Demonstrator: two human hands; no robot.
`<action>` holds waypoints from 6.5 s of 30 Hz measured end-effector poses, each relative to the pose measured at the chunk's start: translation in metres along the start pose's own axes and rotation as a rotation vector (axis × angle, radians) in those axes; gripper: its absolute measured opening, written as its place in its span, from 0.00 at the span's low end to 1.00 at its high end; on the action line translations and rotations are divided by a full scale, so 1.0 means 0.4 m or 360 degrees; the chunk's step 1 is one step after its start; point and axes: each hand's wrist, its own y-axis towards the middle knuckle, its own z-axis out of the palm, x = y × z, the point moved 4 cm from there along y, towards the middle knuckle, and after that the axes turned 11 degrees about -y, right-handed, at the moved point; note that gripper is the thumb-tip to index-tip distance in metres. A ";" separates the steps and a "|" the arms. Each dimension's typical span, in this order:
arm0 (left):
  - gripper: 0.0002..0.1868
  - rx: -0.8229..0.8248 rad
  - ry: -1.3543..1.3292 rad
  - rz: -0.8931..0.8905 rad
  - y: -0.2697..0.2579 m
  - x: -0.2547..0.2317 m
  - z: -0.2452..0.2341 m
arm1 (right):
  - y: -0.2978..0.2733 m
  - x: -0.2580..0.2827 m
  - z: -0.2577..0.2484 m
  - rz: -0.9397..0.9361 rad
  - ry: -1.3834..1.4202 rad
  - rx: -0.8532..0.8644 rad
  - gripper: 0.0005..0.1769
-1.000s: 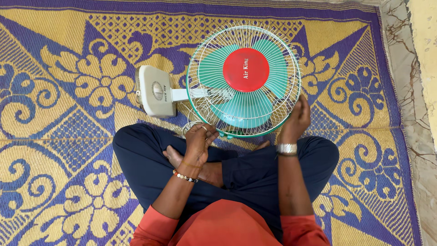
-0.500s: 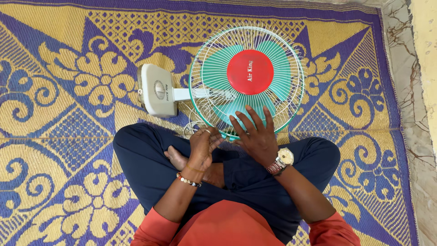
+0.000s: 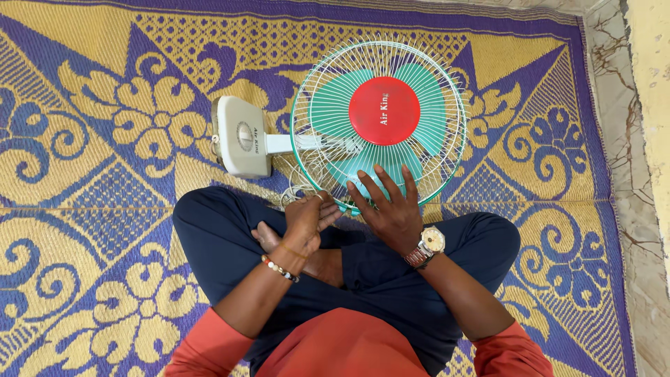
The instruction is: The person assembles a table fan by attaching the front grille to the fan head and securing it with a screwdriver. They align the grille, tighten the central screw, and adjust the fan head angle.
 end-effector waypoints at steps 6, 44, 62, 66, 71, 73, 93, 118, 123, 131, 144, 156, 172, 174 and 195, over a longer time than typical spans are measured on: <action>0.19 -0.0032 0.0141 -0.0065 0.008 -0.010 0.015 | 0.000 0.000 0.001 -0.0008 -0.0012 -0.0013 0.25; 0.09 0.0080 0.0241 -0.0142 -0.035 -0.020 0.024 | -0.012 0.007 0.008 0.0002 0.0029 -0.0003 0.32; 0.07 0.0345 0.0289 -0.0056 -0.025 -0.016 0.010 | -0.018 0.015 0.014 0.0009 0.0015 -0.0048 0.31; 0.07 0.0322 0.0259 -0.0003 -0.032 -0.020 0.010 | -0.022 0.014 0.015 -0.0009 0.0040 -0.0023 0.32; 0.07 0.0314 0.0228 -0.0007 -0.042 -0.029 0.022 | -0.014 0.009 0.011 -0.0005 0.0073 -0.0020 0.33; 0.06 0.0347 0.0266 -0.0028 -0.037 -0.032 0.021 | -0.011 0.010 0.010 -0.0004 0.0064 -0.0037 0.33; 0.19 0.0115 -0.0133 0.0487 0.224 -0.115 -0.058 | -0.009 0.009 0.012 0.0012 0.0107 0.0002 0.33; 0.39 0.0345 0.0061 0.0381 -0.005 0.079 0.013 | -0.098 -0.262 0.061 0.1102 0.0588 -0.0200 0.44; 0.37 0.0428 -0.0147 0.0055 0.006 0.123 0.007 | -0.119 -0.366 0.183 0.1829 0.1414 -0.0070 0.52; 0.22 0.0681 -0.0251 -0.0315 0.003 0.077 0.016 | -0.112 -0.392 0.245 0.1915 0.1727 -0.0024 0.50; 0.19 0.0543 0.0121 -0.0267 -0.054 0.037 0.043 | -0.090 -0.381 0.231 0.1960 0.1866 -0.0128 0.48; 0.16 0.0424 0.0142 -0.0194 -0.076 0.072 0.085 | -0.102 -0.379 0.244 0.2004 0.1855 -0.0141 0.48; 0.16 0.0450 0.0069 -0.0245 -0.040 0.084 0.086 | -0.094 -0.374 0.230 0.2008 0.1956 -0.0146 0.45; 0.15 0.0478 0.0069 -0.0227 -0.040 0.086 0.084 | -0.095 -0.375 0.231 0.2010 0.1986 -0.0158 0.46; 0.06 0.0586 0.0067 -0.0087 -0.032 0.017 0.016 | -0.108 -0.376 0.240 0.2010 0.1895 -0.0133 0.48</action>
